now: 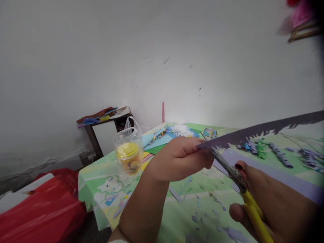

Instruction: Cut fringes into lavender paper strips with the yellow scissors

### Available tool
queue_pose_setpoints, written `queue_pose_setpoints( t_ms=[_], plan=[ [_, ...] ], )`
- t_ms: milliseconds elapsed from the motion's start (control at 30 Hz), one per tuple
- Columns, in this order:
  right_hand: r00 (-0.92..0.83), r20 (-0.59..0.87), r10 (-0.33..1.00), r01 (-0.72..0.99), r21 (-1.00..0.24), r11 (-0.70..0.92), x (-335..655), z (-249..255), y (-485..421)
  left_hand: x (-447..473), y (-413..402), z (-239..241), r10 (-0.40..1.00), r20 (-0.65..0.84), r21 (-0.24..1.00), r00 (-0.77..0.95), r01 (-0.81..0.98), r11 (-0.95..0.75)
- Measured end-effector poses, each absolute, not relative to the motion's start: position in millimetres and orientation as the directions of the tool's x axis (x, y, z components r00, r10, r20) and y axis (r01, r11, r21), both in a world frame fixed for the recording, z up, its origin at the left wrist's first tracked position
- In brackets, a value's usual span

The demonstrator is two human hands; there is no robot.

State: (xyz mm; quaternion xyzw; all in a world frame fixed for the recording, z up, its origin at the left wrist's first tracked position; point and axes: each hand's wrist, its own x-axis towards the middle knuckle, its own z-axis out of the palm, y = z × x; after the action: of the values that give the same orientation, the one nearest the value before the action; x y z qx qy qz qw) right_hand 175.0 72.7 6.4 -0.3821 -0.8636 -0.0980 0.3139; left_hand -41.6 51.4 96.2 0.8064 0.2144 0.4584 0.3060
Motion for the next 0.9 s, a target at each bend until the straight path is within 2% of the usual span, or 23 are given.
queue_pose_setpoints(
  t_ms=[167,333,567,667,833,900],
  plan=[
    [-0.558,0.597,0.576,0.721,0.004,0.693,175,5,74,-42,47,98,0.688,0.557,0.707,0.465,0.169,-0.687],
    [-0.544,0.682,0.489,0.71,0.063,0.701,173,7,75,-43,45,99,0.699,0.545,0.703,0.462,0.203,-0.682],
    [-0.529,0.634,0.564,0.742,0.025,0.669,171,20,67,-41,44,96,0.721,0.544,0.731,0.429,0.179,-0.659],
    [-0.531,0.592,0.607,0.749,-0.008,0.663,170,23,66,-41,44,96,0.694,0.56,0.738,0.454,0.107,-0.666],
    [-0.522,0.537,0.663,0.748,-0.086,0.658,169,25,66,-41,46,95,0.734,0.489,0.782,0.471,0.136,-0.608],
    [-0.526,0.523,0.67,0.748,-0.09,0.658,168,27,67,-41,47,95,0.707,0.511,0.781,0.489,0.08,-0.62]
  ],
)
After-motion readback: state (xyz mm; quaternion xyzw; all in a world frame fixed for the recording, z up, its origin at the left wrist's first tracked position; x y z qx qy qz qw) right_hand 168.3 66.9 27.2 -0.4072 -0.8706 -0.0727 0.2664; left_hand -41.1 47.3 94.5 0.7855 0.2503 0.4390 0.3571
